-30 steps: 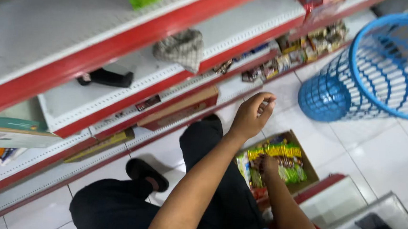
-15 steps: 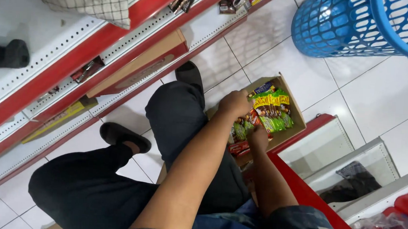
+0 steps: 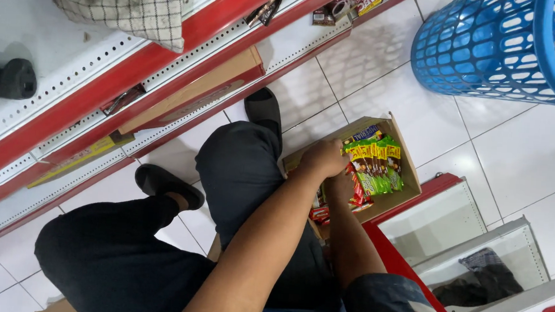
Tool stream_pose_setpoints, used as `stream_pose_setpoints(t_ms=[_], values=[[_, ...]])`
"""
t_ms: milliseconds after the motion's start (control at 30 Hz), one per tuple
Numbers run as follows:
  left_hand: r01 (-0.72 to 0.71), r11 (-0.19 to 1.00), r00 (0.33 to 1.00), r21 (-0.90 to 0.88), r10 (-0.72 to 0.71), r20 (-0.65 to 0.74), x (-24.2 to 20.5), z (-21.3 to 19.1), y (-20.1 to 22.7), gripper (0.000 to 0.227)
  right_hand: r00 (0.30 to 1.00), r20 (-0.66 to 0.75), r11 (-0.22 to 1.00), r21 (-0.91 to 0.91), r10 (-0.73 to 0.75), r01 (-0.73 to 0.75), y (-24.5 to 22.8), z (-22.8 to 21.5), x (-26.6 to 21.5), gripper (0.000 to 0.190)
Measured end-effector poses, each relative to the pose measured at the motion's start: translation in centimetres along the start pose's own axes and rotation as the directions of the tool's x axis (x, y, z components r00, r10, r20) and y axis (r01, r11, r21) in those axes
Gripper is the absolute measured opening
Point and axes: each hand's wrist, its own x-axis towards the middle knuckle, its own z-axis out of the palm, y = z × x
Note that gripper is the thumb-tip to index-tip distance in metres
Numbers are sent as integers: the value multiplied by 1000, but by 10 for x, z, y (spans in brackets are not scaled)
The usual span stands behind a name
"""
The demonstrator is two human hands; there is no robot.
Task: Restocking snack packages on grocery store shelves and scanning them with a handheld barcode scanner.
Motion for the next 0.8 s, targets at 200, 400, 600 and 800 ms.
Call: stream_pose_setpoints(t_ms=[200,400,600,800], values=[[5,999,1000,32,-4,-26,6,12,-5,51,998,2,998,-11,-57,57,-16,-11,4,58],[27,1000,999,-7,-27,-17,4,9,-7,51,994,22,994,-17,-105,105,-28,-18,3,55],[4,999,999,50,-2,-39,15,22,-11,53,989,46,989,-29,-142,144,-45,-42,-6,52],[19,1000,1000,4,-19,0,18,26,-8,62,983,77,985,-44,-165,168,-25,-27,2,50]])
